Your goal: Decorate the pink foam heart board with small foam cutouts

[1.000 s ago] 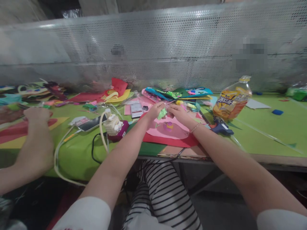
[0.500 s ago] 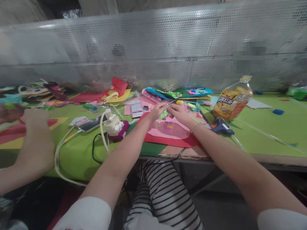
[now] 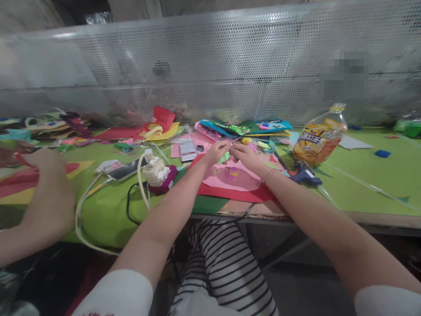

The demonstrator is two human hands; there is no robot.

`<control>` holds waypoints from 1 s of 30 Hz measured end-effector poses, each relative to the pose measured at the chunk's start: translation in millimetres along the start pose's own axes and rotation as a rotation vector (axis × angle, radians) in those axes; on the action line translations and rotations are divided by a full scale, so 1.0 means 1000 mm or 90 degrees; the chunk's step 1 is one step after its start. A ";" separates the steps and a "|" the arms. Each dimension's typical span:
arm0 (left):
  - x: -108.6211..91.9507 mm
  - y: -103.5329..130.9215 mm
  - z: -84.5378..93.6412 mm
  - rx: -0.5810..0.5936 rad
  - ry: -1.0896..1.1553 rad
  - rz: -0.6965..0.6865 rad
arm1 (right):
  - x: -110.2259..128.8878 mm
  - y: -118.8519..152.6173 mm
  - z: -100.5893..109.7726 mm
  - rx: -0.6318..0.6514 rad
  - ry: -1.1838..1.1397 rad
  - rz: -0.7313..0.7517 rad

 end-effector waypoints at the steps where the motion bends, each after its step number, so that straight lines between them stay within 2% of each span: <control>1: 0.000 0.000 -0.001 0.010 0.000 -0.004 | 0.001 0.000 0.000 0.001 -0.005 0.001; 6: 0.000 0.000 -0.004 0.032 0.021 0.007 | 0.003 0.000 0.001 0.001 -0.035 0.005; 17: -0.001 0.002 0.000 0.001 0.045 -0.001 | -0.005 0.000 0.004 -0.015 0.009 -0.001; 30: -0.004 -0.001 0.005 0.002 0.019 -0.035 | 0.007 0.001 0.009 -0.047 0.206 0.070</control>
Point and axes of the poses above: each hand's wrist, its own y-axis away from the middle knuckle, its own z-axis out of the back of the hand, x = y × z, the point moved 9 cm from there along -y, towards the middle knuckle, and after that the axes turned 14 degrees about y, right-handed, at the moved point
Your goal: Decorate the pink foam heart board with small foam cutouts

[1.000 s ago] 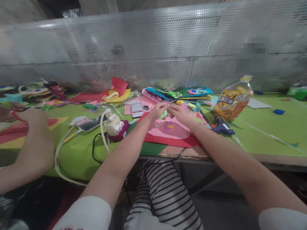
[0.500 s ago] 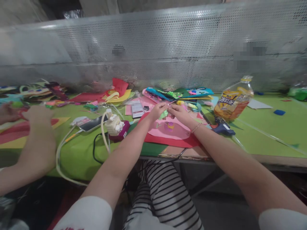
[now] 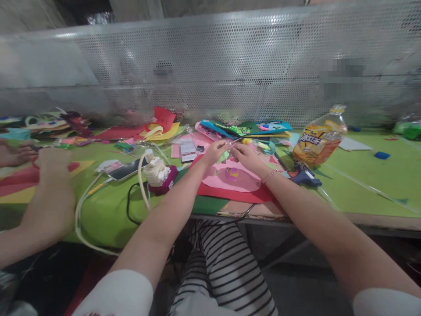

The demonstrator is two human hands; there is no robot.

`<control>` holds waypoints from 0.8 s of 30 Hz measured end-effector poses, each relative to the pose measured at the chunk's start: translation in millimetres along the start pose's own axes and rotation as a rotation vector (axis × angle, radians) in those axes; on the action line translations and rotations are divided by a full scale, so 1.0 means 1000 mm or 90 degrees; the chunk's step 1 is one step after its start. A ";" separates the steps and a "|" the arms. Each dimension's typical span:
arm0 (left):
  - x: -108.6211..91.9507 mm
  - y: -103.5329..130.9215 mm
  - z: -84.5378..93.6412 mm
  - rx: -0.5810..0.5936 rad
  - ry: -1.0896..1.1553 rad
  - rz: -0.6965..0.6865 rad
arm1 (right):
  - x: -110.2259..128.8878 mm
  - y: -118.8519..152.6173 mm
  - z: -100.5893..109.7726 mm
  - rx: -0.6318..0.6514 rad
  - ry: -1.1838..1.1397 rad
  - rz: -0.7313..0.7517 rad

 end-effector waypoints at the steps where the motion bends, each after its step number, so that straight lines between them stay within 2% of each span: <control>1: -0.001 0.000 0.000 -0.001 -0.002 -0.004 | 0.002 0.000 0.000 -0.003 0.012 0.009; 24: 0.001 0.000 0.001 -0.005 -0.012 -0.001 | 0.009 0.000 0.002 -0.004 0.048 0.029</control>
Point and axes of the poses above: each hand's wrist, its own y-axis away from the middle knuckle, its own z-axis out of the back of the hand, x = y × z, the point moved 9 cm from there along -y, towards the middle knuckle, and after that the axes turned 14 degrees about y, right-handed, at the moved point
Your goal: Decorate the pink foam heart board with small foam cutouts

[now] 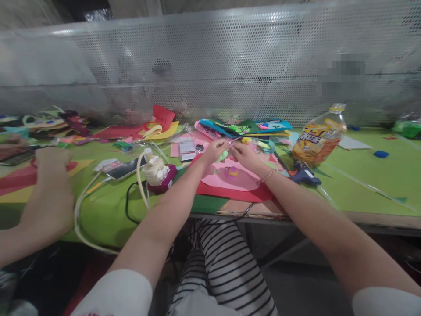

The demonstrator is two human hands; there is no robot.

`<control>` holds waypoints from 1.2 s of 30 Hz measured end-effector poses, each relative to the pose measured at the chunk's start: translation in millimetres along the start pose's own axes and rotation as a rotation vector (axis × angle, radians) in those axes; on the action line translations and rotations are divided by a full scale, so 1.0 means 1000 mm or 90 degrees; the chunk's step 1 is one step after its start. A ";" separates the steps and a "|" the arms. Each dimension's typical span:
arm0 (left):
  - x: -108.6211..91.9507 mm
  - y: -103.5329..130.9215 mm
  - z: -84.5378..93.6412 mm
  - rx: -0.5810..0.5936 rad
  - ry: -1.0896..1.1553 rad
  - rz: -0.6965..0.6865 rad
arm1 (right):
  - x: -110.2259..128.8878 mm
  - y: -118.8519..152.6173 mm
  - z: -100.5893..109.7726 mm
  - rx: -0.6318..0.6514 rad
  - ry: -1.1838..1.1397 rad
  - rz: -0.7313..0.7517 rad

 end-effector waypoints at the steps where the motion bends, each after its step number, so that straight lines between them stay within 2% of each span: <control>1: 0.000 0.000 0.000 -0.002 0.001 0.001 | -0.001 0.000 0.000 0.002 -0.003 -0.004; 19: -0.004 0.003 -0.006 0.008 0.046 0.025 | -0.002 0.000 -0.002 0.010 -0.059 -0.052; 27: 0.004 -0.001 0.004 -0.044 0.075 0.042 | -0.012 0.003 -0.002 0.021 -0.139 -0.104; 31: 0.009 -0.002 0.010 -0.077 0.096 0.053 | -0.010 0.003 0.001 0.024 -0.118 -0.090; 36: 0.003 -0.007 0.014 -0.067 0.015 -0.015 | -0.009 0.002 0.003 0.015 -0.071 -0.097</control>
Point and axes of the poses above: each hand's wrist, its own y-axis away from the middle knuckle, its own z-axis out of the back of the hand, x = y × z, the point moved 9 cm from there along -y, towards the middle knuckle, and after that the axes turned 14 degrees about y, right-handed, at the moved point
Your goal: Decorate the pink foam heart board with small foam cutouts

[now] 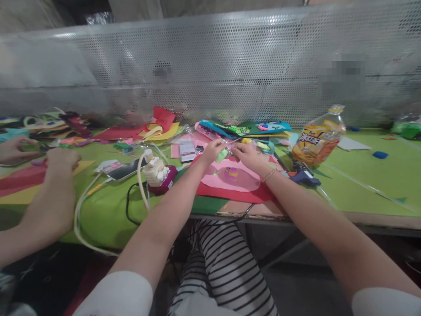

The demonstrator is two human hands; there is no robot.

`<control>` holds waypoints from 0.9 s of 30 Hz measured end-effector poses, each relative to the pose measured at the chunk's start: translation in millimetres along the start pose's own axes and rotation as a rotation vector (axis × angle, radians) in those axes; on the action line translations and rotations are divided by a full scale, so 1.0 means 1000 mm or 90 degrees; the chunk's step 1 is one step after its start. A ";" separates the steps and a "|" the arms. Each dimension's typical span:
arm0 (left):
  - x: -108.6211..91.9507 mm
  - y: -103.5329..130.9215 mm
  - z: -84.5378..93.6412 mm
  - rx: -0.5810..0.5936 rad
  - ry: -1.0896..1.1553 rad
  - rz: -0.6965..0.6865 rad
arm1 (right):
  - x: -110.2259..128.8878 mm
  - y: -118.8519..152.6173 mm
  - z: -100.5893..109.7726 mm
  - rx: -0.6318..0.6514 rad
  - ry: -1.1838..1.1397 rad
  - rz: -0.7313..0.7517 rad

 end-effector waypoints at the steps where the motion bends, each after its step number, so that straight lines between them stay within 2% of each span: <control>1: -0.002 -0.001 0.001 -0.001 -0.017 -0.021 | 0.000 0.000 0.000 -0.001 0.008 -0.002; 3: -0.005 -0.002 0.002 0.000 -0.037 -0.046 | 0.000 -0.001 0.000 -0.001 0.022 -0.002; 9: -0.004 -0.002 0.003 -0.002 -0.049 -0.041 | 0.004 -0.002 0.003 -0.024 0.044 0.026; 16: -0.001 -0.002 0.003 -0.003 -0.071 -0.030 | -0.005 -0.002 -0.007 0.018 0.001 0.004; 21: -0.001 0.001 -0.007 0.044 -0.037 -0.023 | -0.005 -0.001 -0.006 0.011 -0.017 0.005; 27: 0.002 0.000 -0.009 0.056 -0.017 -0.018 | 0.002 -0.002 -0.003 0.010 -0.015 0.019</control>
Point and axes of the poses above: each hand's wrist, its own y-axis away from the middle knuckle, its own z-axis out of the back of the hand, x = y × z, the point moved 9 cm from there along -y, towards the middle knuckle, and after that the axes turned 14 degrees about y, right-handed, at the moved point
